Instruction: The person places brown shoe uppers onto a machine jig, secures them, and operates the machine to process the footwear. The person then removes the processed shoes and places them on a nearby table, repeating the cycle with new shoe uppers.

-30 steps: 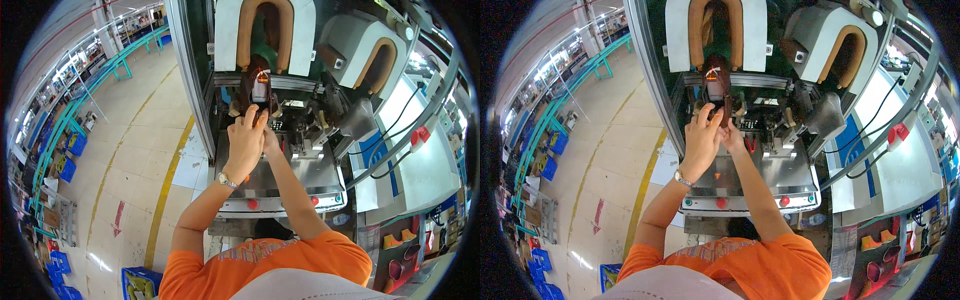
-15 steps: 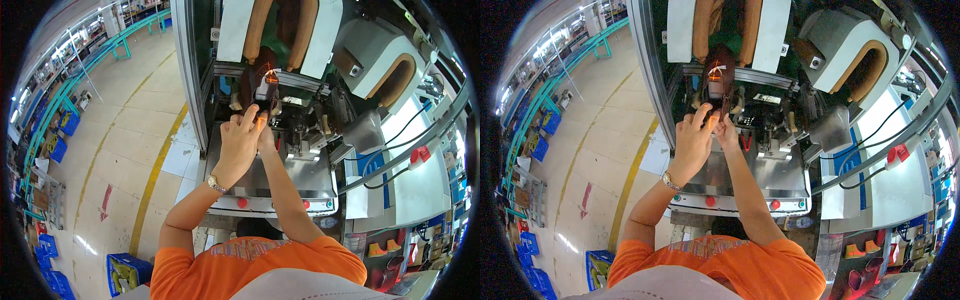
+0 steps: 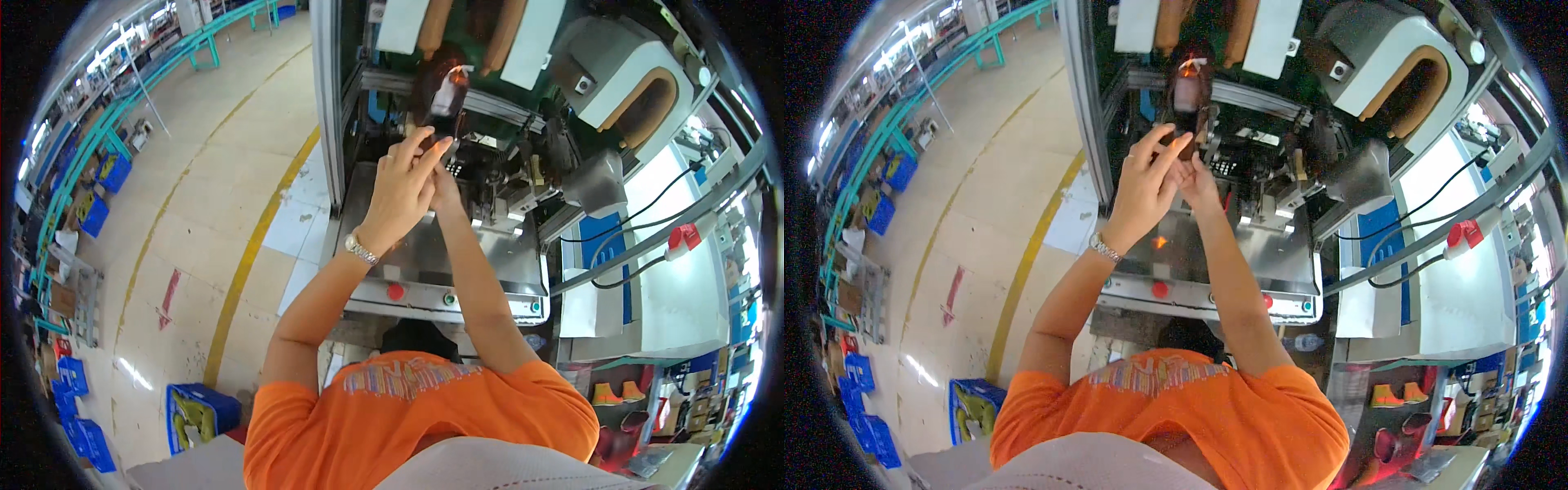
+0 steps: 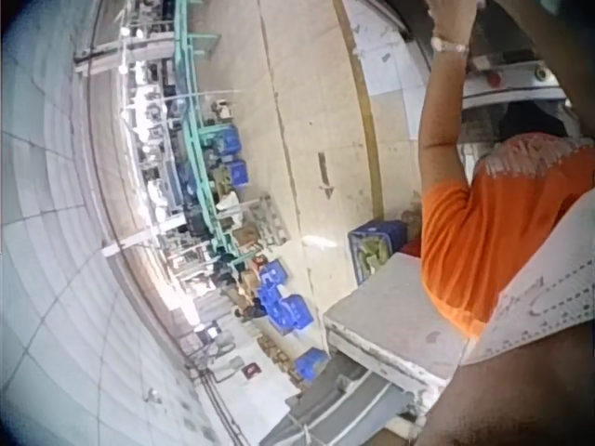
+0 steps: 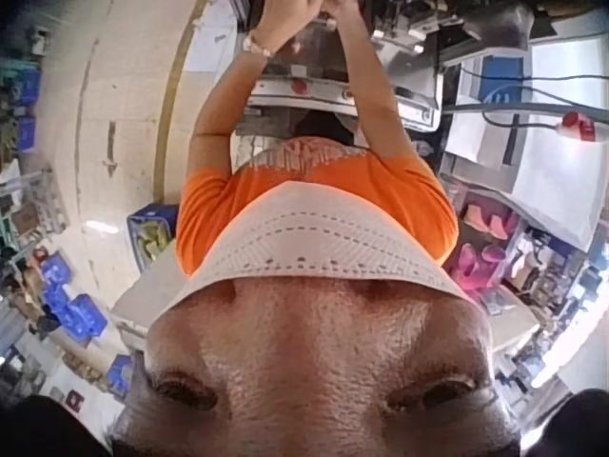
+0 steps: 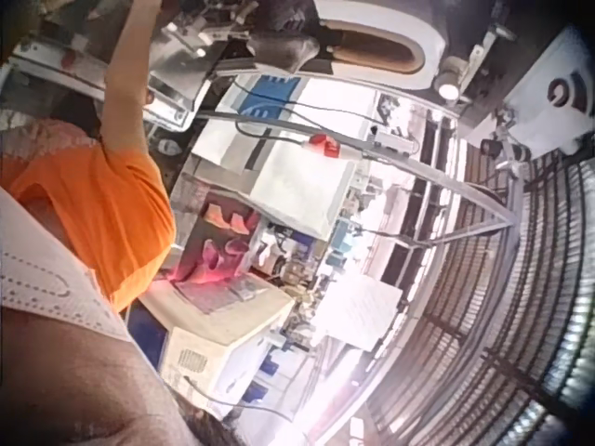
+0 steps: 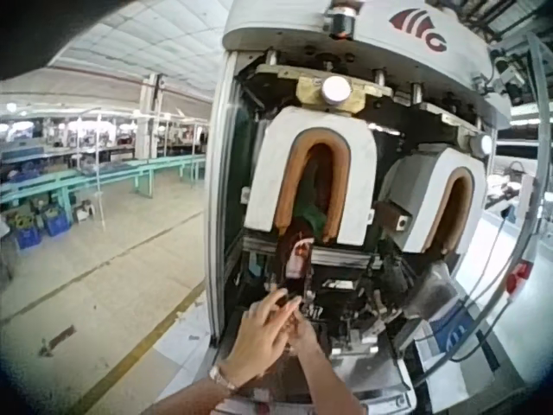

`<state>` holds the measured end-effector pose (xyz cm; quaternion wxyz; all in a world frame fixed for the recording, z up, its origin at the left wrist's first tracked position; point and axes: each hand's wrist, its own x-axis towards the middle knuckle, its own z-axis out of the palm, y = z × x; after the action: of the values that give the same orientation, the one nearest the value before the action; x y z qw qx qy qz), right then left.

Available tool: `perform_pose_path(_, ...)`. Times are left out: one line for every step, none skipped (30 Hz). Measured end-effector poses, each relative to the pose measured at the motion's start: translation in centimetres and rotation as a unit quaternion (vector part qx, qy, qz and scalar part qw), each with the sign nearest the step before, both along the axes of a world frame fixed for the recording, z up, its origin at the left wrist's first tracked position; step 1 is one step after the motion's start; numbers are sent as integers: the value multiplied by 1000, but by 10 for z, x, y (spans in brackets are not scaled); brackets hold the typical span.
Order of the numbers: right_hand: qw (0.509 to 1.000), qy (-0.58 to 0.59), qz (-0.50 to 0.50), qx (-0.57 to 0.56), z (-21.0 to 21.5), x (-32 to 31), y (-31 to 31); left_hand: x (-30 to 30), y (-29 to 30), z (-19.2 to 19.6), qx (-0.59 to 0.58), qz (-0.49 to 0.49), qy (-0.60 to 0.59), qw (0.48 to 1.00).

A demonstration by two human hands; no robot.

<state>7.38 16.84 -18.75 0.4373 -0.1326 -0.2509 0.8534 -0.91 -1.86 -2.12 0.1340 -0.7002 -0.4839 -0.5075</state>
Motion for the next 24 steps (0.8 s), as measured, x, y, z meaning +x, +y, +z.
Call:
perform_pose_path(1000,-22,-8,-6,3,9,-3,-4,-11,-11,9,24,-23,999)
perform_pose_path(995,-83,-55,3,13,21,-20,-13,-24,-30,18,49,-47,998)
perform_pose_path(984,-144,-107,12,18,40,-40,-22,-36,-52,26,70,-71,995)
perform_pose_path(979,-153,-131,23,4,75,-44,-32,-43,-80,-9,124,-91,988)
perform_pose_path(966,-208,-147,42,-6,102,-54,-48,-51,-119,-46,187,-105,976)
perform_pose_path(951,-266,-149,52,-20,120,-65,-71,-63,-175,-104,233,-152,955)
perform_pose_path(927,-326,-179,39,-38,134,-72,-89,-78,-235,-161,277,-197,927)
perform_pose_path(899,-382,-210,27,-60,150,-75,-101,-94,-290,-243,245,-284,894)
perform_pose_path(875,-428,-212,78,-92,183,-71,-101,-104,-323,-324,197,-366,850)
perform_pose_path(844,-474,-220,123,-122,218,-72,-91,-108,-332,-312,189,-358,859)
perform_pose_path(821,-505,-227,141,-141,237,-82,-85,-112,-336,-296,188,-348,869)
perform_pose_path(797,-534,-234,160,-154,250,-91,-82,-112,-337,-276,187,-337,880)
perform_pose_path(774,-558,-240,178,-155,249,-100,-82,-111,-335,-288,207,-377,855)
perform_pose_path(753,-572,-250,207,-156,247,-104,-81,-109,-333,-299,226,-417,828)
perform_pose_path(730,-586,-261,235,-157,243,-109,-81,-108,-331,-309,245,-455,798)
perform_pose_path(708,-596,-275,261,-159,240,-112,-83,-102,-329,-321,259,-477,776)
perform_pose_path(668,-632,-277,280,-158,238,-112,-83,-102,-328,-319,266,-450,791)
perform_pose_path(625,-666,-278,297,-157,235,-110,-80,-103,-328,-316,274,-423,804)
perform_pose_path(581,-699,-279,308,-159,236,-110,-77,-104,-323,-315,278,-394,818)
perform_pose_path(574,-703,-285,309,-154,228,-112,-80,-108,-324,-296,266,-375,837)
perform_pose_path(567,-706,-289,310,-147,222,-115,-84,-114,-326,-295,275,-358,842)
perform_pose_path(558,-711,-296,309,-143,218,-119,-84,-116,-322,-296,281,-340,847)
perform_pose_path(563,-711,-295,300,-141,213,-122,-83,-115,-315,-296,287,-324,851)
perform_pose_path(564,-716,-297,284,-143,218,-124,-69,-111,-282,-253,304,-291,871)
